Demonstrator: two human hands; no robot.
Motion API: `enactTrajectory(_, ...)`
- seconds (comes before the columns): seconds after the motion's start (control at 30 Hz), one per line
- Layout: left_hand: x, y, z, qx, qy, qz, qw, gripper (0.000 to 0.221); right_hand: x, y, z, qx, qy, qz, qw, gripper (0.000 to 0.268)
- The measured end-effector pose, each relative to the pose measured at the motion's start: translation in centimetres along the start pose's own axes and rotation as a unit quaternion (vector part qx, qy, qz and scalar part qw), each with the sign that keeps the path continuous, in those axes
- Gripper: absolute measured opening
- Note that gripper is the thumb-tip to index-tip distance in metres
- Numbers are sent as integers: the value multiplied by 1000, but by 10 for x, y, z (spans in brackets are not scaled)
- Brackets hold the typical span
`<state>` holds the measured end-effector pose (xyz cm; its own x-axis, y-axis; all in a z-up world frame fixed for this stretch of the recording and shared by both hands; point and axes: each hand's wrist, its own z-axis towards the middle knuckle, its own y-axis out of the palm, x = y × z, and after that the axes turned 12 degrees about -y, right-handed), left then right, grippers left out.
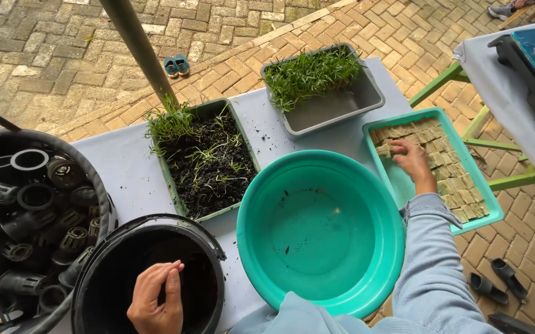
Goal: Transplanting green seedlings into small black plastic net pots for hydroponic growth.
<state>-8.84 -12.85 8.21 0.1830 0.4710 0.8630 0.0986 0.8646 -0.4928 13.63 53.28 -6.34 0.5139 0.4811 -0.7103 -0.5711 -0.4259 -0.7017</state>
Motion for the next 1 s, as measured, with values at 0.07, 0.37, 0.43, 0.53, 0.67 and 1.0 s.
enactTrajectory(0.07,1,3,0,3,10,23,1000,8,1,10,1,-13,-65,-64,996,50)
enactTrajectory(0.37,20,-4,2,32,25,11,999,7,28,20,9,61,-233,-222,945,34)
enactTrajectory(0.43,24,-5,3,38,29,12,999,7,1,10,7,84,-230,-233,941,28)
enactTrajectory(0.53,27,-5,3,34,43,-15,998,7,-77,-5,-7,100,-221,-220,945,22)
enactTrajectory(0.67,25,-5,2,24,72,-16,997,6,-208,5,-42,34,-184,36,982,30)
enactTrajectory(1.0,23,-8,-4,16,100,-47,994,7,-257,170,-104,-406,-250,54,877,34)
